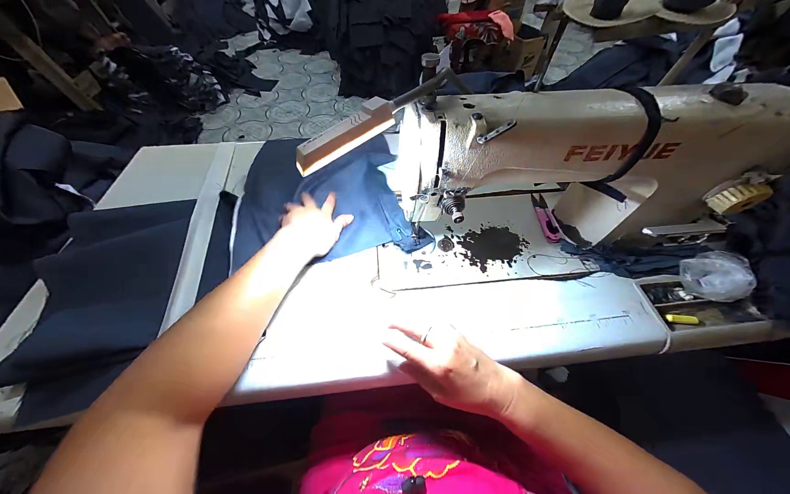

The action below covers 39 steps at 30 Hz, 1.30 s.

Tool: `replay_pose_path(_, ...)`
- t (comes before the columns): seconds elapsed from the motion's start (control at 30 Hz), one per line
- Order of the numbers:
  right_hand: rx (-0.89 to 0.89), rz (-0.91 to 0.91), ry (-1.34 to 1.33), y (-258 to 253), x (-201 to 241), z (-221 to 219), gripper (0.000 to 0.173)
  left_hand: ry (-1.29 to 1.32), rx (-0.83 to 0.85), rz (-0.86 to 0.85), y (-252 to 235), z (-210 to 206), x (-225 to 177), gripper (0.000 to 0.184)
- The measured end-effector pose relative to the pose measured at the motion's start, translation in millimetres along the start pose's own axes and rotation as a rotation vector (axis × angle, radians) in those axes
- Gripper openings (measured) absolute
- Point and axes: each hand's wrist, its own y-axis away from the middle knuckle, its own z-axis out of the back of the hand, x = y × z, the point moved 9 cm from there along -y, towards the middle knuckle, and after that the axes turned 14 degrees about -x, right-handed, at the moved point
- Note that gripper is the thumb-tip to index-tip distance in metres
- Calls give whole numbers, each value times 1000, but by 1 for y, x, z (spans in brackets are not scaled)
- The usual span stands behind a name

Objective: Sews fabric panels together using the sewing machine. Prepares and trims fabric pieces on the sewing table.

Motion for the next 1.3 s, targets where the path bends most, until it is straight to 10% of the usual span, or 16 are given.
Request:
replay_pose_path(0.2, -11, 25, -33, -10, 10, -17, 34, -186, 292, -109, 145, 40, -44, 61)
replay_pose_path(0.33, 51, 70, 17, 0, 12, -26, 34, 44, -307, -579, 128, 70, -58, 21)
replay_pose_path(0.4, 55, 54, 4, 4, 11, -21, 32, 174, -311, -724, 110, 47, -49, 36)
replay_pose_path(0.53, 61, 33, -21, 10, 6, -13, 33, 179, -7, -496, 106, -3, -25, 62)
replay_pose_path(0.93, 207, 44, -314, 5, 11, -12, 32, 123, 138, -147, 197, -2, -2, 69)
replay_pose_path(1.3, -74, -395, 29, -14, 4, 41, 41, 275, -125, -214, 202, -1, -69, 62)
